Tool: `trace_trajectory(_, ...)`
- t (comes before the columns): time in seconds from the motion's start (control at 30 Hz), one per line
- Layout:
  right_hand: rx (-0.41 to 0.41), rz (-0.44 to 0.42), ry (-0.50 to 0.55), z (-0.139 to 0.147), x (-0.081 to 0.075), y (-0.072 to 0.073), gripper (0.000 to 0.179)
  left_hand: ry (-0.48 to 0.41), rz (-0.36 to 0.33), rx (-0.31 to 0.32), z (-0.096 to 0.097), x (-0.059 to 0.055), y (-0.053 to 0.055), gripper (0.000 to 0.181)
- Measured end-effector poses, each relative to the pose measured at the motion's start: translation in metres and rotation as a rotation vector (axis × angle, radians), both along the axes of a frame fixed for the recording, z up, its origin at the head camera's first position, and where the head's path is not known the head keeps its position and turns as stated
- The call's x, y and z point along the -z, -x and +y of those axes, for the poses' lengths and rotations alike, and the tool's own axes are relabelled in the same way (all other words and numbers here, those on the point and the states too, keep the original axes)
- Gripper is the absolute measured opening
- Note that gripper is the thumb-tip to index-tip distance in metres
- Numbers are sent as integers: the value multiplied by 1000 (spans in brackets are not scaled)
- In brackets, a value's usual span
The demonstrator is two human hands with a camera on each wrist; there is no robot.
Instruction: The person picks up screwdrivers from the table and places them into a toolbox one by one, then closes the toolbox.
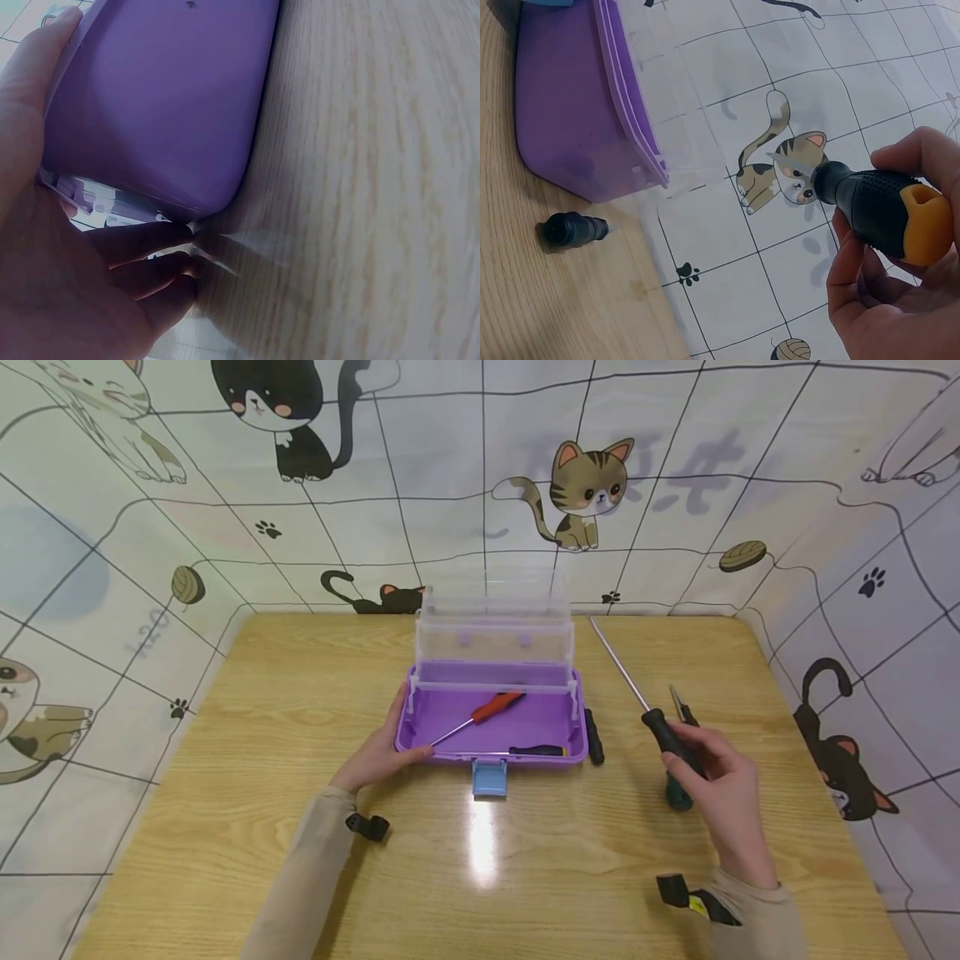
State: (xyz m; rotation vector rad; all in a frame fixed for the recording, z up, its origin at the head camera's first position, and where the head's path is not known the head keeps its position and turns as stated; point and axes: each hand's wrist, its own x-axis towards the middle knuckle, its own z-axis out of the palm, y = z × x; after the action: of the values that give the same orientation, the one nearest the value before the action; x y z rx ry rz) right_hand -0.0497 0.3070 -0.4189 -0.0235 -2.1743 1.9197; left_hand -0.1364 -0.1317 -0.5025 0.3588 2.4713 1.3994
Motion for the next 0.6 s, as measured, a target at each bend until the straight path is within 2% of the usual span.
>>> trace_trajectory(0.3,-95,43,-41,-5,1,0,36,2,-8,-7,0,-1,-1,119)
trace_trajectory(0.6,-152,38,-163,-10,3,2,36,9,0,-12,0,-2,-1,119)
